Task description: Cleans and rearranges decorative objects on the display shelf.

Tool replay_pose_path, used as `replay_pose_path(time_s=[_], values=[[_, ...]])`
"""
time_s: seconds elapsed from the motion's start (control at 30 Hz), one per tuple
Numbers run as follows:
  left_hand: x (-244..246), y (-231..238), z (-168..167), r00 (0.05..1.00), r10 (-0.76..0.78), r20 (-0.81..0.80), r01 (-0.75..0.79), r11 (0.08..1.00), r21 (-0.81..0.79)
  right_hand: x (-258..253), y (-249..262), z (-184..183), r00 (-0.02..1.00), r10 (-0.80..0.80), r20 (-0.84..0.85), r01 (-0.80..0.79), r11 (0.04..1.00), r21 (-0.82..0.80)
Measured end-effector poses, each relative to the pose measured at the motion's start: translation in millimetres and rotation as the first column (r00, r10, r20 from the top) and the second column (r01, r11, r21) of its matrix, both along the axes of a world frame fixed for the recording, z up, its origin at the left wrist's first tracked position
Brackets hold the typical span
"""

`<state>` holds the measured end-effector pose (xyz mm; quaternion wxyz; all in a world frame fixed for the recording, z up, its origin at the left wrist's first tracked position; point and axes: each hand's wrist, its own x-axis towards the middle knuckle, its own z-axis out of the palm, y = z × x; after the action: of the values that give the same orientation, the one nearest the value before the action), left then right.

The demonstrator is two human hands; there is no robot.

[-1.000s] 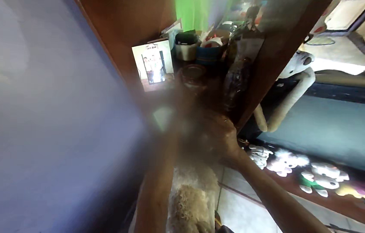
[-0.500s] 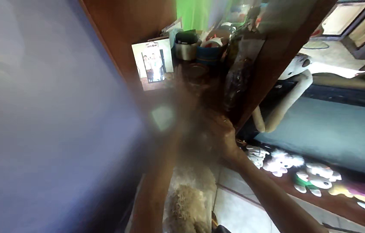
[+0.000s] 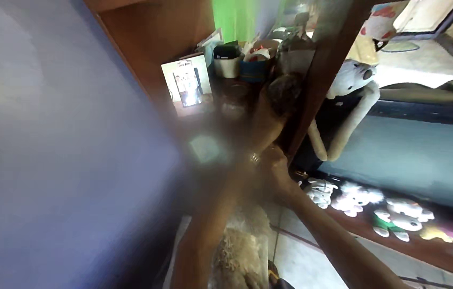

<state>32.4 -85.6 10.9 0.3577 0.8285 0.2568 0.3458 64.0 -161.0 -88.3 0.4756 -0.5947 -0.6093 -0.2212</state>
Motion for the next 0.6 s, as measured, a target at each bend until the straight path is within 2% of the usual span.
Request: replay_pose_path(time_s=[0.13, 0.27, 0.47, 0.6], values=[[15.7, 6.2, 8.3, 0.995, 0.031, -0.094, -0.044, 0.989, -0.139, 1.1, -1.0, -1.5, 1.000, 0.008, -0.006, -0.008, 1.000, -0.027], [1.7, -0.3, 10.3, 0.995, 0.096, 0.037, -0.093, 0.993, -0.075, 3.6, -3.3, -0.5, 0.999, 0.043, -0.011, -0.043, 0.998, -0.045], [-46.8, -21.1, 28.5, 0.975, 0.097, 0.202, -0.055, 0.978, -0.203, 3.9, -5.0, 1.6, 0.997, 0.080, -0.015, -0.081, 0.995, -0.063], [-71.1, -23.4, 23.8, 0.932, 0.125, 0.341, -0.046, 0.972, -0.230, 5.1, -3.3, 0.9, 0.996, 0.083, -0.015, -0.084, 0.994, -0.071]])
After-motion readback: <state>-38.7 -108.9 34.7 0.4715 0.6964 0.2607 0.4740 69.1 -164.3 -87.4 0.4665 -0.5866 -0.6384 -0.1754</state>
